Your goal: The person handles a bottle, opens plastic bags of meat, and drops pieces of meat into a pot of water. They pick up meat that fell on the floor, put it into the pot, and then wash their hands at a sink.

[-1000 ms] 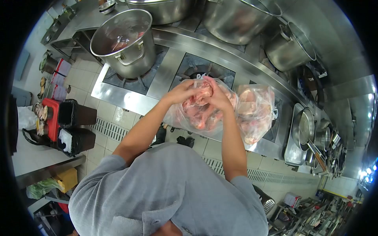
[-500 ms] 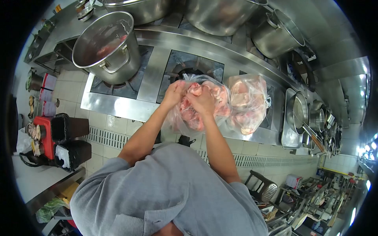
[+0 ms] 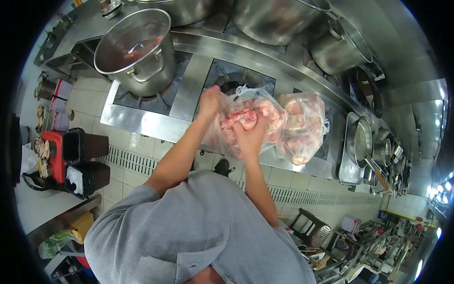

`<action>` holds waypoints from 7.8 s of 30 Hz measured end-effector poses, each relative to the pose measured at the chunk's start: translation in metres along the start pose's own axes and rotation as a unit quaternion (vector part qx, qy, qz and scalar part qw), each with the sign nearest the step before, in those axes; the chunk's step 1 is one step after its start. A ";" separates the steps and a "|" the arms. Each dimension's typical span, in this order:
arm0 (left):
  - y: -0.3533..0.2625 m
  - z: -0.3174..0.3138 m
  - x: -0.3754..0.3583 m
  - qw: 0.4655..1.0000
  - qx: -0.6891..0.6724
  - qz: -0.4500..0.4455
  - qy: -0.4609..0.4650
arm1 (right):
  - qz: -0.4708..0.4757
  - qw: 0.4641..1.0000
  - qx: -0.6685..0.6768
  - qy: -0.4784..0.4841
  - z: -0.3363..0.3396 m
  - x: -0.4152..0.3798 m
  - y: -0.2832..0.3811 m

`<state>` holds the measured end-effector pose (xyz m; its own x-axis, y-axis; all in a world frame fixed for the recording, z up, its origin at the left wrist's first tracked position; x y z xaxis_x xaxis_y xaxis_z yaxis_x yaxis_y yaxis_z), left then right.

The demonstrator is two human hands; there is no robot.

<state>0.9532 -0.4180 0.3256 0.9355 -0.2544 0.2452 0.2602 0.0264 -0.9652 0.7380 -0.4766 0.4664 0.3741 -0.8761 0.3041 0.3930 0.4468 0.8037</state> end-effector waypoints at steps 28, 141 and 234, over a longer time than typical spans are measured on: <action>-0.069 0.058 -0.089 0.970 0.228 0.046 0.068 | 0.096 0.976 0.033 0.192 0.016 -0.036 0.043; 0.060 1.088 -0.015 0.693 -0.259 -0.009 -0.673 | -0.197 0.550 0.379 0.717 -0.734 -0.709 0.613; 0.370 1.245 -0.067 0.706 -0.013 0.670 -0.232 | 0.131 0.861 0.054 0.489 -0.443 -0.185 0.592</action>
<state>1.2844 0.8122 0.0651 0.3179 0.3251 -0.8906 -0.9300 -0.0757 -0.3596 1.2732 0.0307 0.6597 0.9868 -0.1532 -0.0525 0.1281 0.5400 0.8318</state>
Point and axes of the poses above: each hand's wrist, its own x-axis towards the middle knuckle, its own z-axis out of the back of the hand, y = z × x, the point moved 9 cm from there along x, towards the middle knuckle, and after that the axes turned 5 degrees about -y, right-handed, at the moved point
